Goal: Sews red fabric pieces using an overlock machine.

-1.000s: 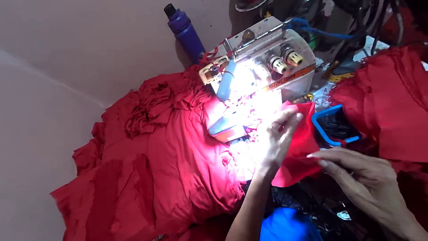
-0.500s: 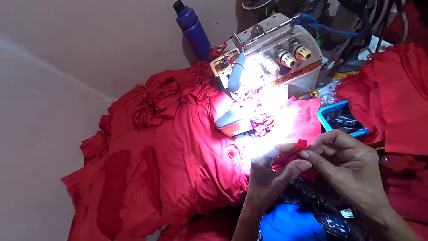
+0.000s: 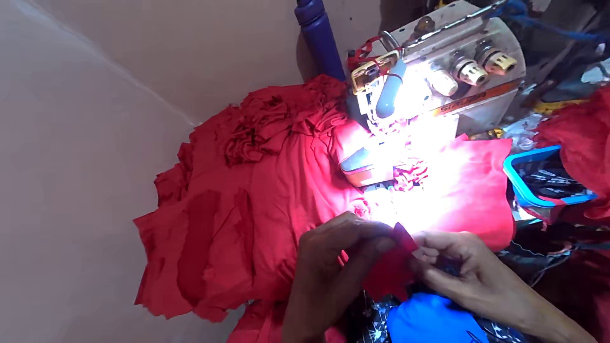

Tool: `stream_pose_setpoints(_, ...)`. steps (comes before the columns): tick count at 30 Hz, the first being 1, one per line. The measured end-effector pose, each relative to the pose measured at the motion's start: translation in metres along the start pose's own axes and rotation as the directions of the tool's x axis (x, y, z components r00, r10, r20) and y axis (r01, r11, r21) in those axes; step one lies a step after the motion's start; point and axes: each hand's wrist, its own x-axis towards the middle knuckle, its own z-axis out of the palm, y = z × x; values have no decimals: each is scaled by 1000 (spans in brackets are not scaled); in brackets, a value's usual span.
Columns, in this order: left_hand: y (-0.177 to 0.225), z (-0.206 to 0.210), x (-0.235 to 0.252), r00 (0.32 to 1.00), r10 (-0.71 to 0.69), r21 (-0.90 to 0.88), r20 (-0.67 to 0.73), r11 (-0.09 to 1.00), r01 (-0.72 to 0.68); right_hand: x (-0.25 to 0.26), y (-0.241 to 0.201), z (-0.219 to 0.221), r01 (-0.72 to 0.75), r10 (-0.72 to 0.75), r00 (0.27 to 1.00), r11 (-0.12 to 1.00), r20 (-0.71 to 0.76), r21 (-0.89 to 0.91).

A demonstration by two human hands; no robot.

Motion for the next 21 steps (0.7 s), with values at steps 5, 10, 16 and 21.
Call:
stream_pose_setpoints(5, -10, -11, 3, 998, -10, 1, -62, 1000, 10, 7, 6, 5, -5, 2, 999, 998, -46, -62)
stream_pose_setpoints(10, -40, -9, 31, 990, 9, 127, -144, 992, 9, 24, 18, 3, 29, -70, 984, 970, -161, -243)
stream_pose_setpoints(16, -109, 27, 75, 950, -127, 223, -285, 955, 195, 65, 54, -2, -258, 122, 880, 935, -459, -245)
stream_pose_setpoints(21, -132, 52, 87, 946, -139, 544, -294, 789, 286, 67, 69, -9, -326, 126, 855, 885, -503, -333)
